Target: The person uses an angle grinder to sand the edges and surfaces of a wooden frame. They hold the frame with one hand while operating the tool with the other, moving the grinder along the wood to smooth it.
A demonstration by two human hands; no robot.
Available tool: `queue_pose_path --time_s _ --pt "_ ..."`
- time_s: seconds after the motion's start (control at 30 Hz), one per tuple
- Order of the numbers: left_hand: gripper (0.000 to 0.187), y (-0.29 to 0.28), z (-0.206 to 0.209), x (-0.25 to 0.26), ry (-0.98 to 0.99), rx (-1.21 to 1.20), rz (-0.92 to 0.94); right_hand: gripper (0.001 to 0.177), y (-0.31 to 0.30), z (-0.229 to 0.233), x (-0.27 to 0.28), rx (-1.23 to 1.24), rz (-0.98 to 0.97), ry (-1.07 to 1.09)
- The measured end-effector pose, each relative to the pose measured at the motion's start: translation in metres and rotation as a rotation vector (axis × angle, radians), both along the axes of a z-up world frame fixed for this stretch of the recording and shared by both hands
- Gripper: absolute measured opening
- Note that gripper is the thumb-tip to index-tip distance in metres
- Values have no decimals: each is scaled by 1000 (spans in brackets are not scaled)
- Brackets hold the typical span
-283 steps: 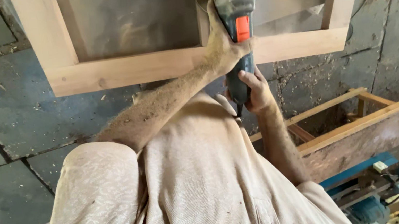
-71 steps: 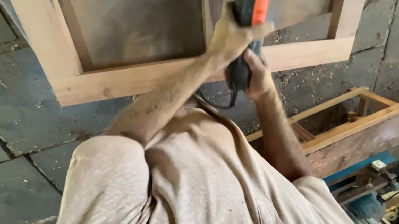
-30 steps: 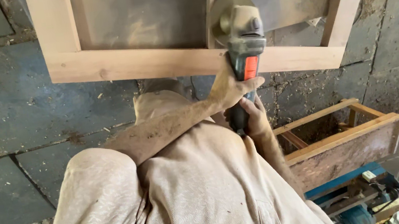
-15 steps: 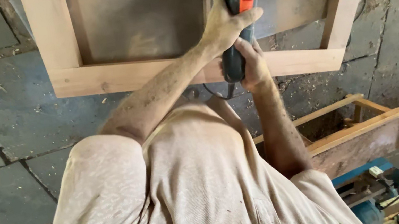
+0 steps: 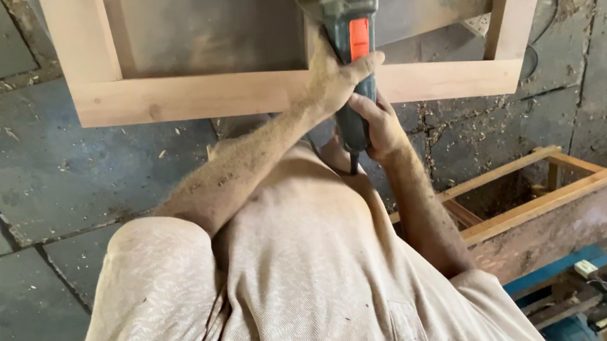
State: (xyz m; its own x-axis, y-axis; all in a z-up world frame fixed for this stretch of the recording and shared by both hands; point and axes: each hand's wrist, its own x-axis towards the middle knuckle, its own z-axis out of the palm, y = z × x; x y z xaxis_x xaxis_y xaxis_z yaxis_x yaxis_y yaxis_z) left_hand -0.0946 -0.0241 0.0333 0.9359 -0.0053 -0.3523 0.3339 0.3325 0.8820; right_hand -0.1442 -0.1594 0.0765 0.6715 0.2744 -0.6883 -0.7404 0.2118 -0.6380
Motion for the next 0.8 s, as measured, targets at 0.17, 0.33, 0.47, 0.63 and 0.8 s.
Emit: queue_pose_path --time_s 0.17,0.33,0.47,0.63,0.8 --pt "82 -7 1 -40 -133 62 5 45 -19 -9 -39 16 47 -4" --pt "90 -25 18 -92 -21 76 -113 54 -49 -8 -89 88 73 55" --pt "89 -32 26 -101 -50 157 -136 57 -48 -3 -112 23 -92 79" --pt "86 -19 20 -31 -10 118 -152 54 -24 -10 -57 125 -156 -51" --pt "87 1 10 75 32 -11 -124 38 5 -20 50 194 -88 -189"
